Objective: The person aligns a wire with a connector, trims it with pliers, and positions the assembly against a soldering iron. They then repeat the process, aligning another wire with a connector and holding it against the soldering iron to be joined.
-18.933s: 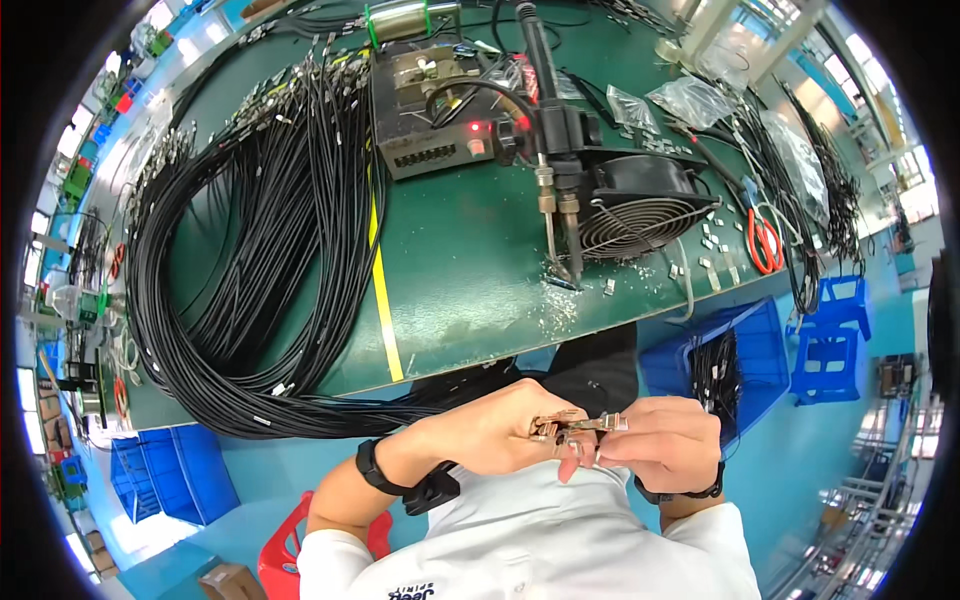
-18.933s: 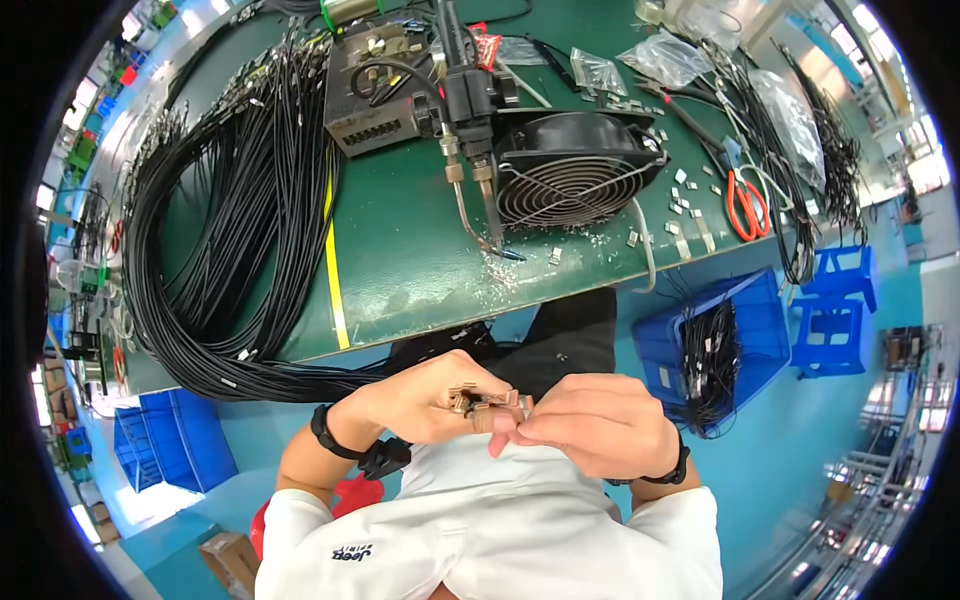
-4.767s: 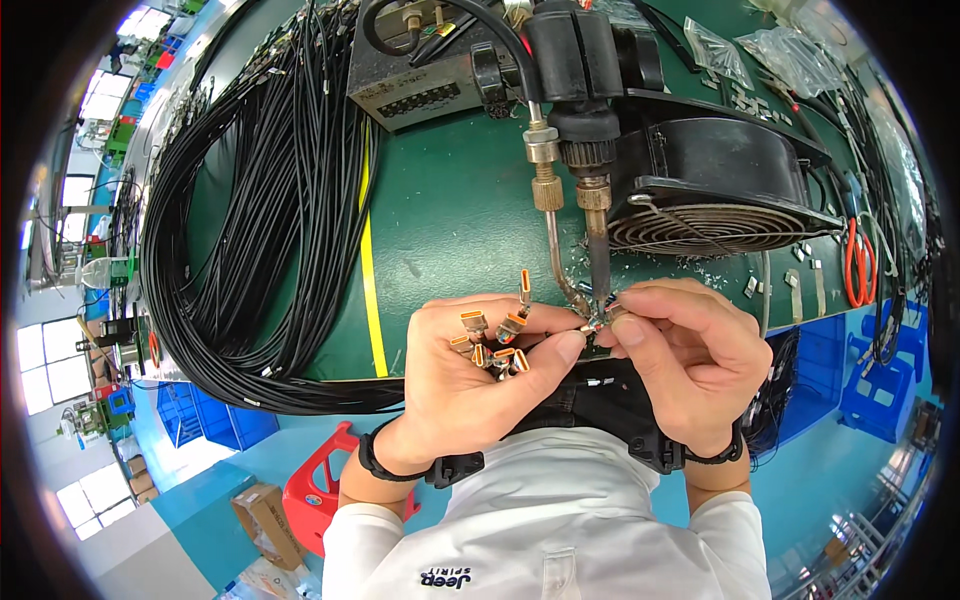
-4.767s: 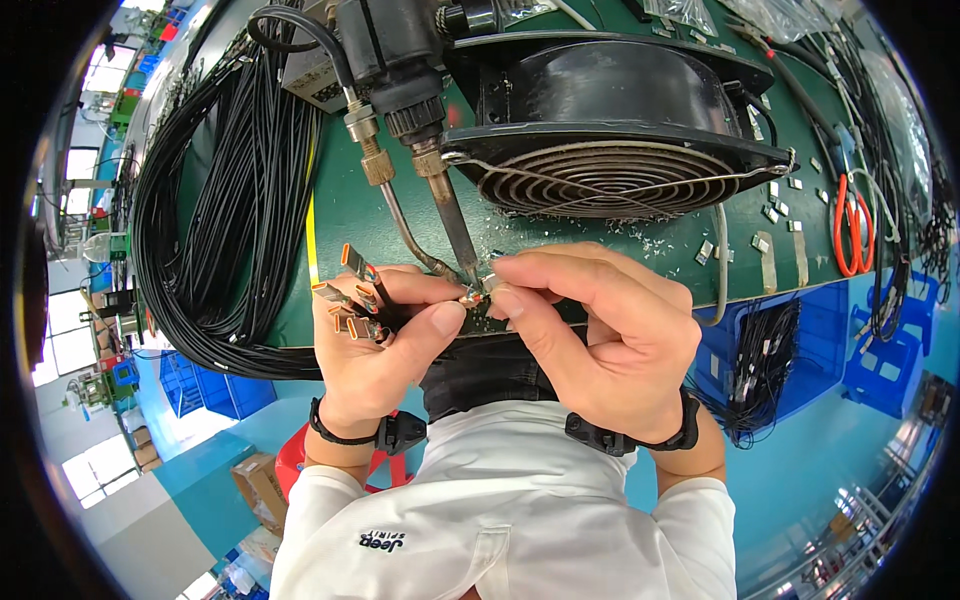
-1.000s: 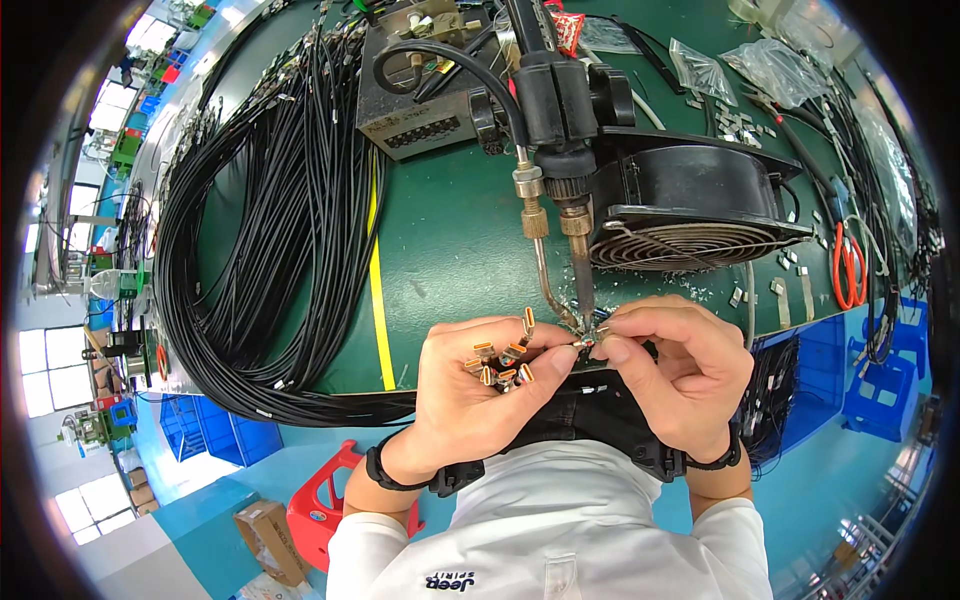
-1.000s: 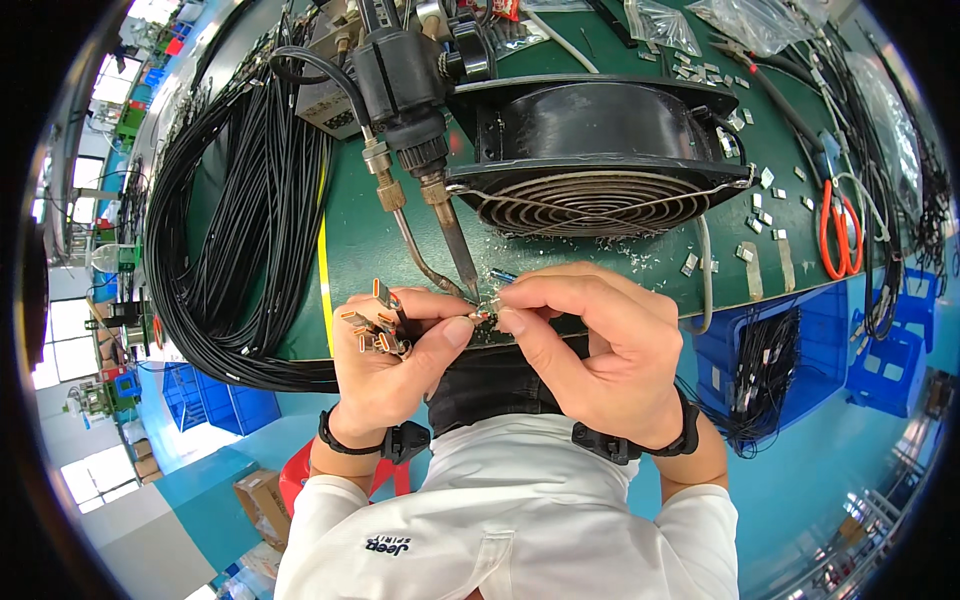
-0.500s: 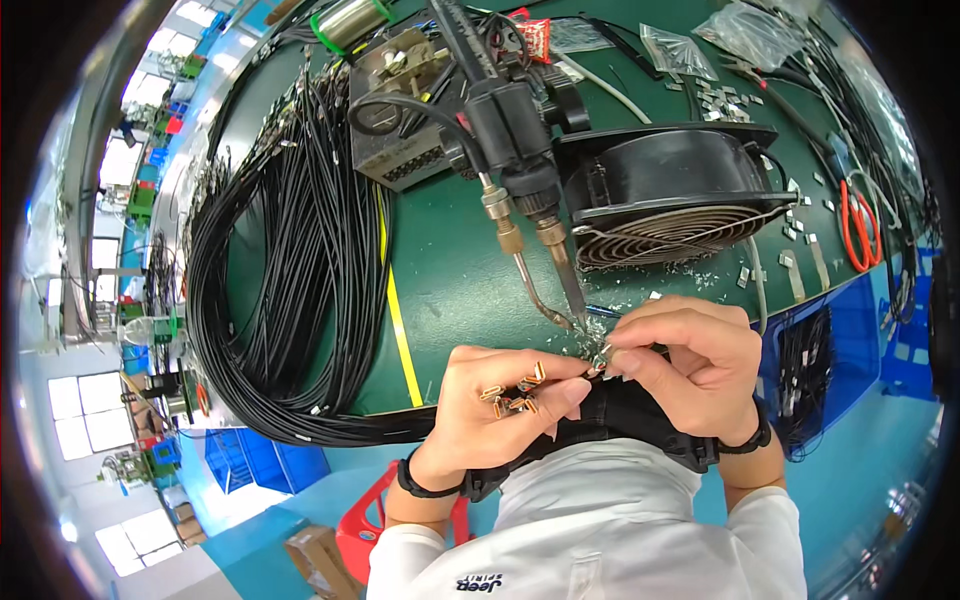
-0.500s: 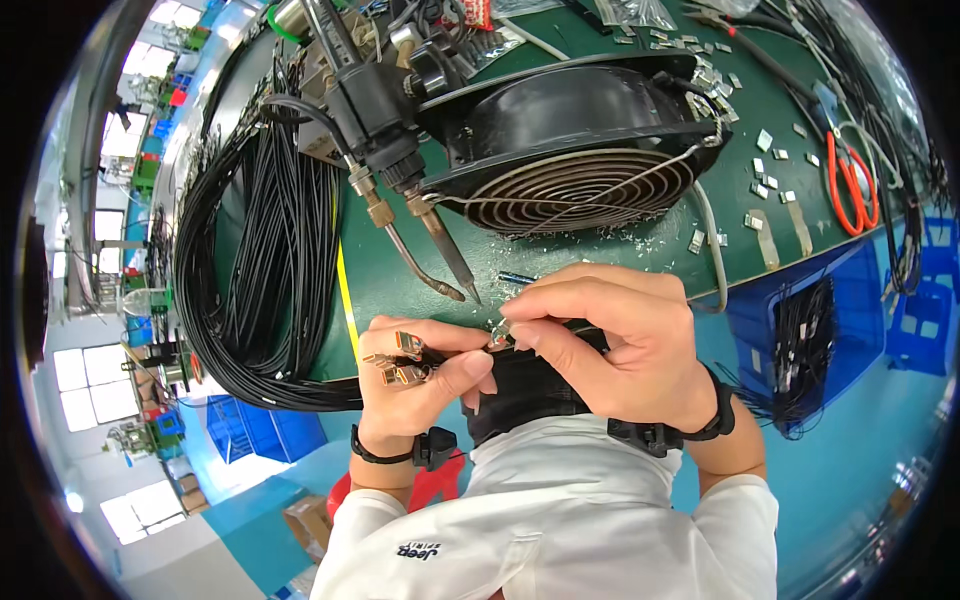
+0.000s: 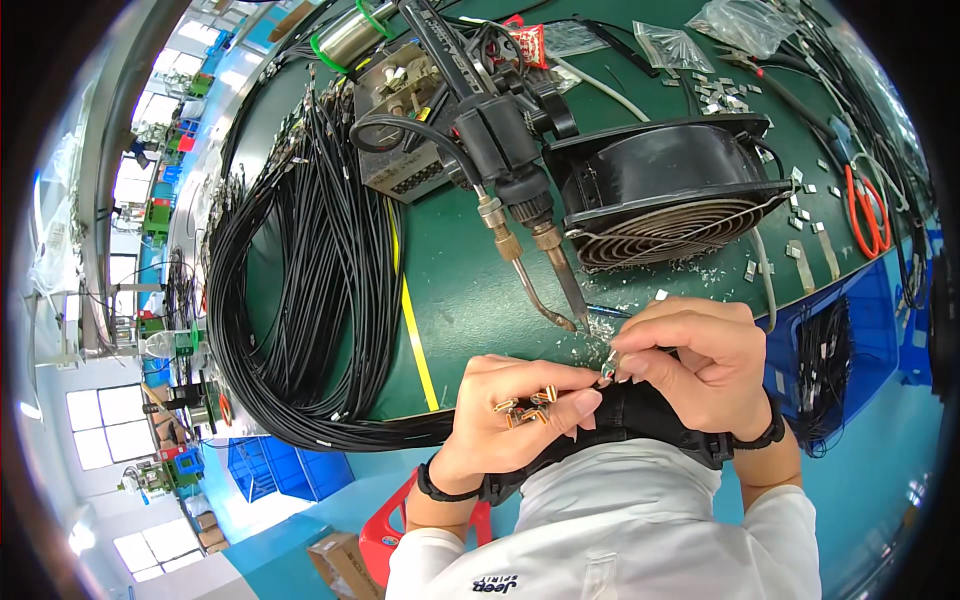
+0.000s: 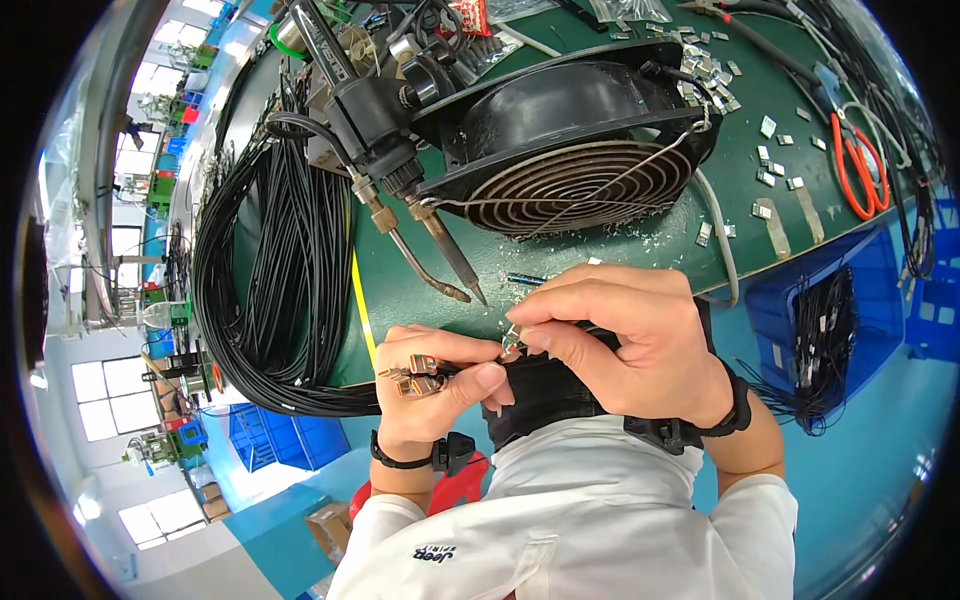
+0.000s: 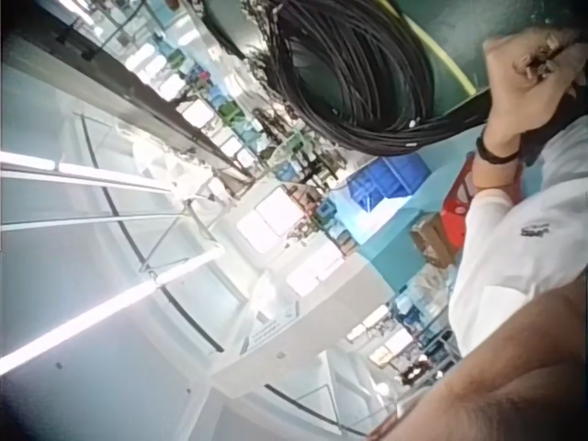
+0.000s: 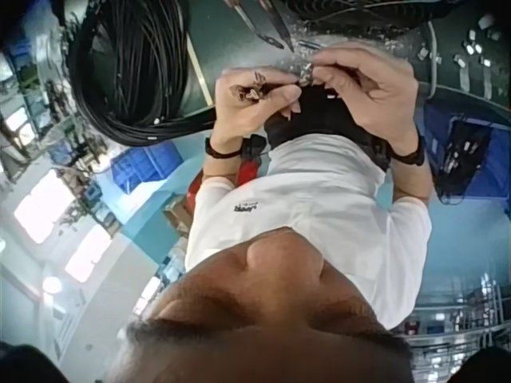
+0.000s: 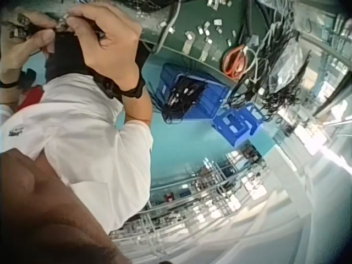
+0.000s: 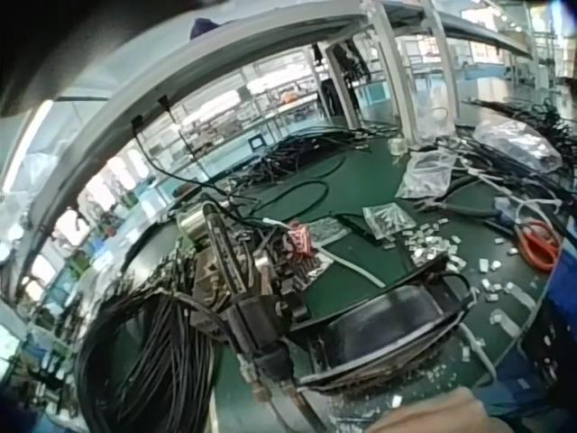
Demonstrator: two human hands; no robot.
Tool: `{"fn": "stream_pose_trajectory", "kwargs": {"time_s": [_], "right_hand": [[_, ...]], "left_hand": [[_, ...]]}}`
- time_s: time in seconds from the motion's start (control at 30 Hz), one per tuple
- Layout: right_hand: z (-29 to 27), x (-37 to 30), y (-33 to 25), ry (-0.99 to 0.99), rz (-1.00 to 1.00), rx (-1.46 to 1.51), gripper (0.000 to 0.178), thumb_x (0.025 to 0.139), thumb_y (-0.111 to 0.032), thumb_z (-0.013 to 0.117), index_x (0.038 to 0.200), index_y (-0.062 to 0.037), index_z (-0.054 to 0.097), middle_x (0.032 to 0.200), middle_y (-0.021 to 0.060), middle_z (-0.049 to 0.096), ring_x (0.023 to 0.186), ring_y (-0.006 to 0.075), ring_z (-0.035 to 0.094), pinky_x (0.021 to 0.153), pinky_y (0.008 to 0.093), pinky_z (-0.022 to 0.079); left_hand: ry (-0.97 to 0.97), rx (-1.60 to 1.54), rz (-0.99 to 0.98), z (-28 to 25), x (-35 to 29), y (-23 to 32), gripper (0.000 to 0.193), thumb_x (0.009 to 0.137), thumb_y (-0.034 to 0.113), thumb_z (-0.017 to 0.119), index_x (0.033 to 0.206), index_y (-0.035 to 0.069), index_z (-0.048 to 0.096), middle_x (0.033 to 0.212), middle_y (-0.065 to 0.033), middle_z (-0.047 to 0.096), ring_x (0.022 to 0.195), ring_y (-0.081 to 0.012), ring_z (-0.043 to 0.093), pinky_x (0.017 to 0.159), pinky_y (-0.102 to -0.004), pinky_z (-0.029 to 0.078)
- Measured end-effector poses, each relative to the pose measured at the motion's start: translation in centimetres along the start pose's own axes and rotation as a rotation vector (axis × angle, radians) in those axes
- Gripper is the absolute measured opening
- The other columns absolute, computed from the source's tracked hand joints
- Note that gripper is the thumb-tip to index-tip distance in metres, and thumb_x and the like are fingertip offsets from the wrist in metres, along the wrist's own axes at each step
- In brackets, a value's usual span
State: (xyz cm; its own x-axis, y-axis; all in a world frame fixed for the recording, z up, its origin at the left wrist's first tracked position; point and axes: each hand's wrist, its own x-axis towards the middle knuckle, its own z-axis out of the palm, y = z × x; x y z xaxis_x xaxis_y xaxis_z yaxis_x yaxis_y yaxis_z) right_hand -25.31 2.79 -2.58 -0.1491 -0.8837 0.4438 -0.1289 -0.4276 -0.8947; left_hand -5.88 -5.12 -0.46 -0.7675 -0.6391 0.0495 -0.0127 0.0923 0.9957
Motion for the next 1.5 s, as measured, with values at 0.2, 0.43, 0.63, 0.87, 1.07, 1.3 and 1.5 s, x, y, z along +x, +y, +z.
{"fn": "stream_pose_trajectory", "kwargs": {"time_s": [0.2, 0.43, 0.63, 0.87, 1.07, 1.3, 1.5], "right_hand": [[0.1, 0.0, 0.0, 0.004, -0.001, -0.049, 0.014, 0.079, 0.01, 0.069, 0.092, 0.0079, 0.068, 0.083, 0.0172, 0.069, 0.066, 0.0181, 0.067, 0.057, 0.0254, 0.054], [0.4, 0.1, 0.1, 0.008, -0.014, -0.076, 0.013, 0.079, 0.009, 0.069, 0.092, 0.007, 0.069, 0.081, 0.0161, 0.07, 0.065, 0.0184, 0.068, 0.057, 0.0252, 0.054], [0.1, 0.1, 0.1, -0.01, -0.024, -0.126, 0.015, 0.078, 0.011, 0.068, 0.092, 0.0063, 0.07, 0.08, 0.0154, 0.07, 0.065, 0.019, 0.068, 0.057, 0.0249, 0.053], [-0.8, 0.1, 0.5, -0.094, -0.157, 0.025, 0.02, 0.075, -0.01, 0.08, 0.085, 0.0037, 0.069, 0.077, 0.0139, 0.067, 0.065, 0.0218, 0.065, 0.058, 0.0289, 0.051], [-1.6, -0.5, -1.8, -0.141, -0.274, -0.025, 0.022, 0.076, -0.014, 0.079, 0.086, 0.0025, 0.068, 0.078, 0.0135, 0.064, 0.067, 0.0235, 0.063, 0.056, 0.0304, 0.049], [0.6, -1.0, -4.2, -0.084, -0.184, -0.287, 0.024, 0.075, 0.008, 0.074, 0.098, 0.0064, 0.068, 0.091, 0.0171, 0.066, 0.073, 0.0221, 0.065, 0.06, 0.0308, 0.054], [1.2, -1.4, -3.6, 0.162, 0.203, 0.064, 0.011, 0.083, 0.007, 0.065, 0.095, 0.0071, 0.066, 0.087, 0.016, 0.065, 0.07, 0.0185, 0.066, 0.059, 0.0268, 0.055]], "left_hand": [[-0.003, 0.016, 0.0, 0.0, 0.0, 0.1, 0.008, 0.079, -0.006, 0.07, 0.087, -0.006, 0.069, 0.074, -0.0175, 0.071, 0.056, -0.0214, 0.069, 0.05, -0.0287, 0.057], [-0.012, 0.0, -0.009, -0.2, -0.1, -0.2, 0.008, 0.078, -0.005, 0.071, 0.086, -0.006, 0.069, 0.075, -0.0176, 0.071, 0.058, -0.0222, 0.07, 0.051, -0.029, 0.058], [-0.022, -0.022, 0.028, 0.1, -0.1, -0.4, 0.01, 0.085, 0.0, 0.07, 0.095, -0.001, 0.071, 0.07, -0.0089, 0.071, 0.058, -0.0138, 0.068, 0.052, -0.0236, 0.052], [-0.013, 0.052, 0.166, -0.1, 0.3, -0.8, 0.013, 0.082, 0.0, 0.07, 0.095, -0.002, 0.071, 0.075, -0.0103, 0.071, 0.062, -0.0165, 0.067, 0.057, -0.0268, 0.052], [-0.073, 0.133, 0.096, 0.0, 0.0, 0.2, 0.02, 0.079, -0.001, 0.07, 0.099, -0.001, 0.072, 0.071, -0.0102, 0.068, 0.06, -0.0167, 0.059, 0.057, -0.0297, 0.048], [-0.068, 0.183, 0.197, 0.9, -0.6, 0.3, 0.026, 0.076, -0.002, 0.074, 0.101, 0.001, 0.072, 0.069, -0.0096, 0.066, 0.057, -0.0184, 0.06, 0.053, -0.0285, 0.045], [0.056, 0.211, 0.174, 0.6, -1.1, 0.8, 0.021, 0.074, -0.002, 0.076, 0.095, 0.001, 0.072, 0.071, -0.0091, 0.067, 0.056, -0.0193, 0.061, 0.051, -0.0275, 0.045]]}}
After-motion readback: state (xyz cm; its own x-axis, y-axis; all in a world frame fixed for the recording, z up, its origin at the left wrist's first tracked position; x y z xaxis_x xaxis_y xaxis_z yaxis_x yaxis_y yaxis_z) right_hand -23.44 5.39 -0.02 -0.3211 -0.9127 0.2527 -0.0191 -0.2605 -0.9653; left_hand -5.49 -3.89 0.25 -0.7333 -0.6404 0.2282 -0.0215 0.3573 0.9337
